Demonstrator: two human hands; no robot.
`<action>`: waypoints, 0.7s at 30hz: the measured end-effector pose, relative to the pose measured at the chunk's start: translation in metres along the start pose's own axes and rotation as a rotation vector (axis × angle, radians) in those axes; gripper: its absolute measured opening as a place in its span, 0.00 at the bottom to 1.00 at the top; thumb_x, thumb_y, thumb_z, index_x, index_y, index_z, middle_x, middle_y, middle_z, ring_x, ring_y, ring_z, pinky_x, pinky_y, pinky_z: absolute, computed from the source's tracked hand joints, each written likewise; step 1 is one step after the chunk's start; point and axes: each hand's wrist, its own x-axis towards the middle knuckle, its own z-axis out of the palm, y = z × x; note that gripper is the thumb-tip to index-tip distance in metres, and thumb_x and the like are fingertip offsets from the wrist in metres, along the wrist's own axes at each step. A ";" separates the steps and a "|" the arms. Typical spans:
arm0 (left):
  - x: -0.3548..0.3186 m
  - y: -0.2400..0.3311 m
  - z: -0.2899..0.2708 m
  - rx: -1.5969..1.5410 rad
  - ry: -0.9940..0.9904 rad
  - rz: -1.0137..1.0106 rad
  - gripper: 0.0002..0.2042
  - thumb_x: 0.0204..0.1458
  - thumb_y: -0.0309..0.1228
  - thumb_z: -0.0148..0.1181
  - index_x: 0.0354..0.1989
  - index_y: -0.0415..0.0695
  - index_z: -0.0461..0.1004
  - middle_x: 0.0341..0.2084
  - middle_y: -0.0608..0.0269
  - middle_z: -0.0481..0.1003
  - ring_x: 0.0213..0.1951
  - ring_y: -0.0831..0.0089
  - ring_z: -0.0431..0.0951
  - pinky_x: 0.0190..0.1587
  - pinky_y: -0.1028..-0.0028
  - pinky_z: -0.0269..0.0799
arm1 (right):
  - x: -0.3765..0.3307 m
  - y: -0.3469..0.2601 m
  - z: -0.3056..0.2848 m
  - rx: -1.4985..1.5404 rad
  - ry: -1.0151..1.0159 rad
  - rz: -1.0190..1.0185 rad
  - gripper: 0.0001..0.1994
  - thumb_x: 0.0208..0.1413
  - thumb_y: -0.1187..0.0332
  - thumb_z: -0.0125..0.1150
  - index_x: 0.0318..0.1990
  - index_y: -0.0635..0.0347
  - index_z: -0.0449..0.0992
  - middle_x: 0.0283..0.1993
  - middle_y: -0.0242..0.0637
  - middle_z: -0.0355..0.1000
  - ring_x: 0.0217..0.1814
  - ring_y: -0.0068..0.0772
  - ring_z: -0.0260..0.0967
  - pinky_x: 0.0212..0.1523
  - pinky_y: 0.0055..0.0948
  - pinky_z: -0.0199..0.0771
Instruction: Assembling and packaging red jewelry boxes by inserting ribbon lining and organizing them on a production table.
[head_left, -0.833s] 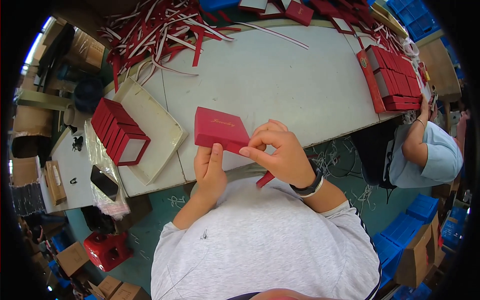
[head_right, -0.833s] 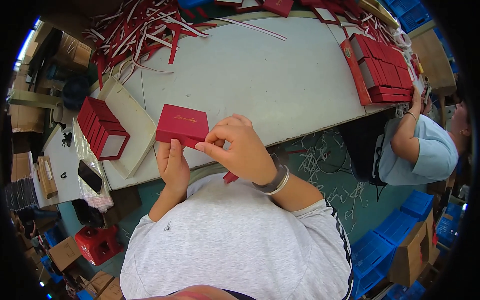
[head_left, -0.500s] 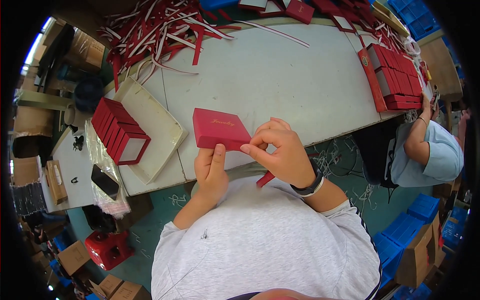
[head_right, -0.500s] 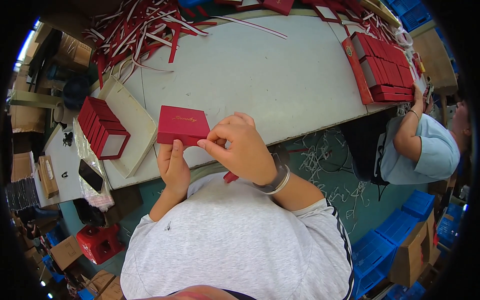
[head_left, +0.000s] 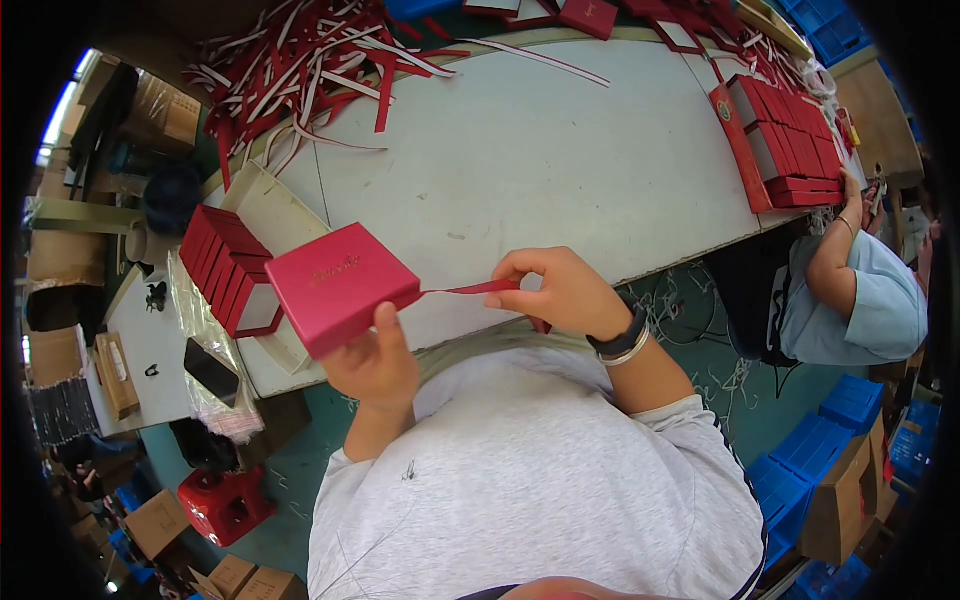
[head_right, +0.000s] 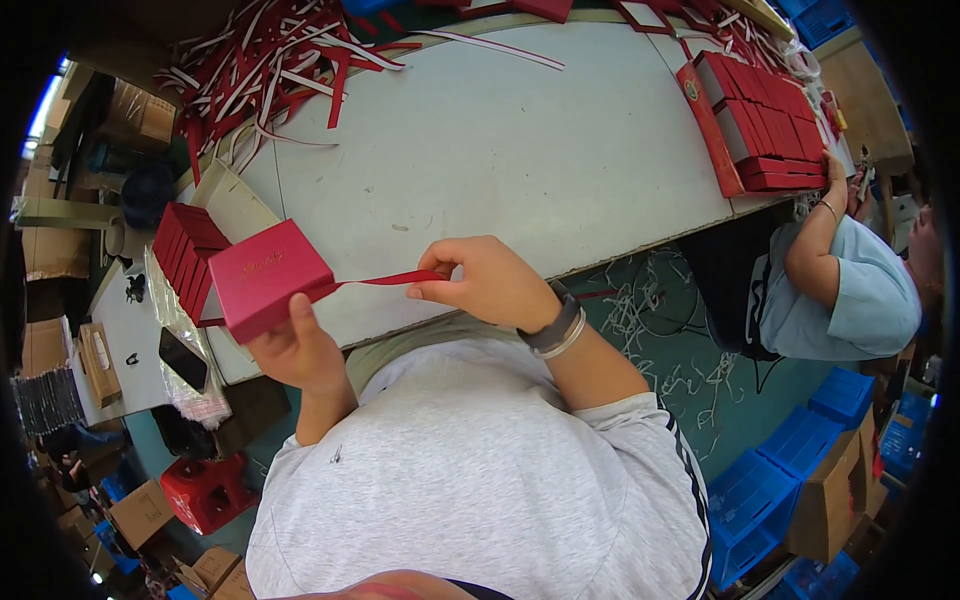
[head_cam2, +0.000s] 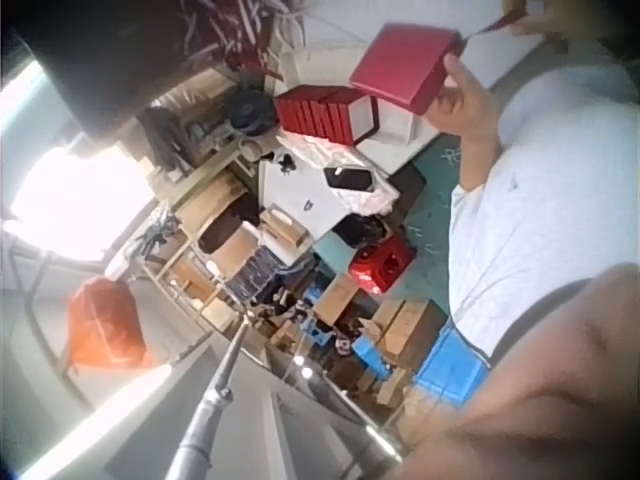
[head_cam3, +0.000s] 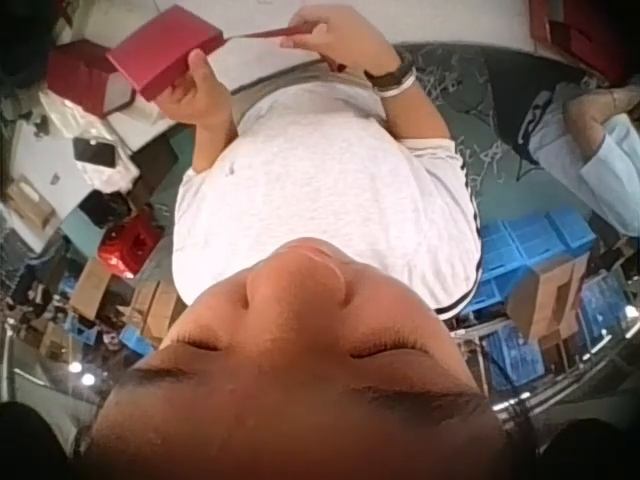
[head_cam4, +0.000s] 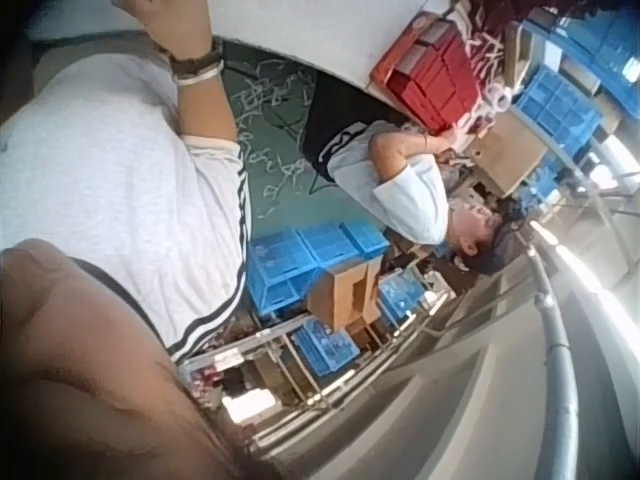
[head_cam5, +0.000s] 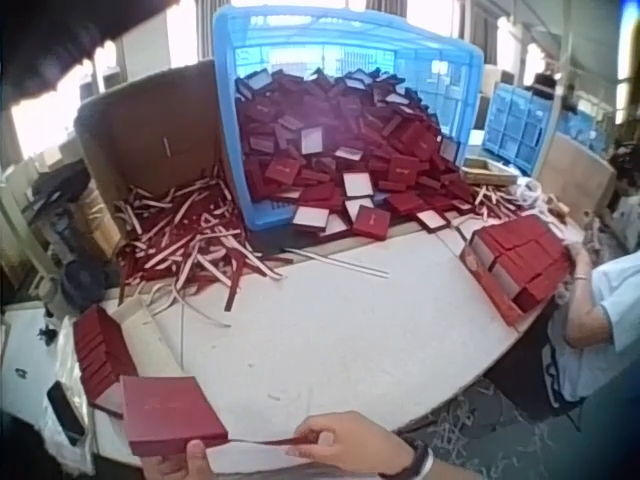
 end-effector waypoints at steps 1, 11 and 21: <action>0.007 0.000 -0.004 0.004 0.000 0.002 0.13 0.53 0.17 0.55 0.48 0.32 0.68 0.41 0.56 0.75 0.44 0.72 0.74 0.49 0.74 0.68 | 0.001 0.006 -0.004 0.002 -0.003 -0.002 0.11 0.48 0.60 0.67 0.27 0.58 0.76 0.23 0.31 0.70 0.28 0.29 0.66 0.42 0.27 0.64; 0.040 0.000 -0.037 -0.146 0.043 -0.287 0.14 0.52 0.19 0.56 0.48 0.34 0.68 0.37 0.60 0.75 0.37 0.78 0.73 0.44 0.78 0.67 | -0.010 0.009 -0.011 0.397 -0.317 -0.263 0.08 0.50 0.72 0.66 0.26 0.58 0.70 0.30 0.28 0.69 0.38 0.21 0.64 0.42 0.25 0.65; 0.036 0.000 -0.046 -0.206 -0.007 -0.338 0.12 0.53 0.20 0.54 0.47 0.33 0.68 0.38 0.58 0.75 0.39 0.75 0.74 0.46 0.75 0.69 | -0.020 0.003 -0.015 0.066 -0.062 0.016 0.07 0.52 0.70 0.65 0.32 0.64 0.76 0.25 0.25 0.68 0.29 0.14 0.63 0.31 0.18 0.64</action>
